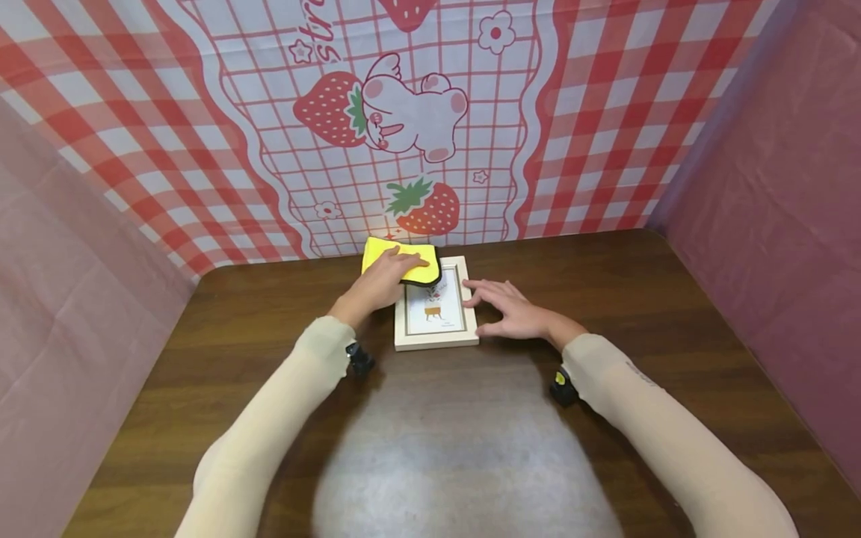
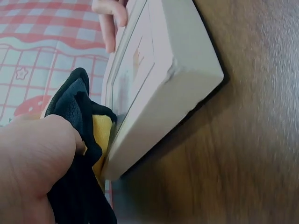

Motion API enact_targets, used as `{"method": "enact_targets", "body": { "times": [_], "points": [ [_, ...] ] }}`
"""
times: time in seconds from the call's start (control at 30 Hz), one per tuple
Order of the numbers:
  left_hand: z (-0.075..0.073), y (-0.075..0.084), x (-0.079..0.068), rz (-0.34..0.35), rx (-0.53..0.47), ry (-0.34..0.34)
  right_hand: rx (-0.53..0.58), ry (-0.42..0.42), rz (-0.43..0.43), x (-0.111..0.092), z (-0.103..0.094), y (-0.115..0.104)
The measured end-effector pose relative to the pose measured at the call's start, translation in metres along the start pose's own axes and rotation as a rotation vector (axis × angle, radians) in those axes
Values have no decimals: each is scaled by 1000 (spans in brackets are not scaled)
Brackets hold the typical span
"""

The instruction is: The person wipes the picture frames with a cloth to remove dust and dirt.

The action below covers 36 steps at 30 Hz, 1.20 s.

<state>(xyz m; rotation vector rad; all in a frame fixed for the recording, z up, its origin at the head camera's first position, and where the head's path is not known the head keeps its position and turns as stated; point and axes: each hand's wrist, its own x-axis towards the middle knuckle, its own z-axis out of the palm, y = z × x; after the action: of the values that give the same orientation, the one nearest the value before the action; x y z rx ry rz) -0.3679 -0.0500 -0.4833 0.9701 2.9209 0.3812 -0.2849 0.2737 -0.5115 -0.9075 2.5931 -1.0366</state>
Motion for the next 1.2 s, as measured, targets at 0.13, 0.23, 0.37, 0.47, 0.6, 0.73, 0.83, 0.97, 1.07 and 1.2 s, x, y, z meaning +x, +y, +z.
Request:
{"method": "enact_targets", "body": {
  "times": [0.13,0.23,0.37,0.47,0.6,0.73,0.83,0.97,1.07,1.2],
  "points": [
    [9,5,10,-57,-16,-53,4,2,-5,2,0,0],
    [10,12,14,-65,-13,-84,9,-3,-5,3,1,-1],
    [5,26,16,-54,-42,-110,8,-13,12,2,0,-5],
    [-3,38,17,-47,-54,-134,2,-13,31,0,-1,-10],
    [-13,50,17,-45,-44,-169,-9,-13,50,-1,-2,-16],
    [-11,49,22,-49,-27,-183,-15,-15,61,-2,-3,-19],
    [-7,45,25,-48,-19,-186,-13,-15,64,-2,-3,-18],
    [-12,46,20,-33,-14,-193,-17,-19,52,-1,-3,-15],
    [-13,44,17,-19,-10,-189,-19,-14,35,-1,-2,-10],
    [-20,45,10,-8,-15,-182,-9,-2,15,-1,-1,-5]
  ]
}}
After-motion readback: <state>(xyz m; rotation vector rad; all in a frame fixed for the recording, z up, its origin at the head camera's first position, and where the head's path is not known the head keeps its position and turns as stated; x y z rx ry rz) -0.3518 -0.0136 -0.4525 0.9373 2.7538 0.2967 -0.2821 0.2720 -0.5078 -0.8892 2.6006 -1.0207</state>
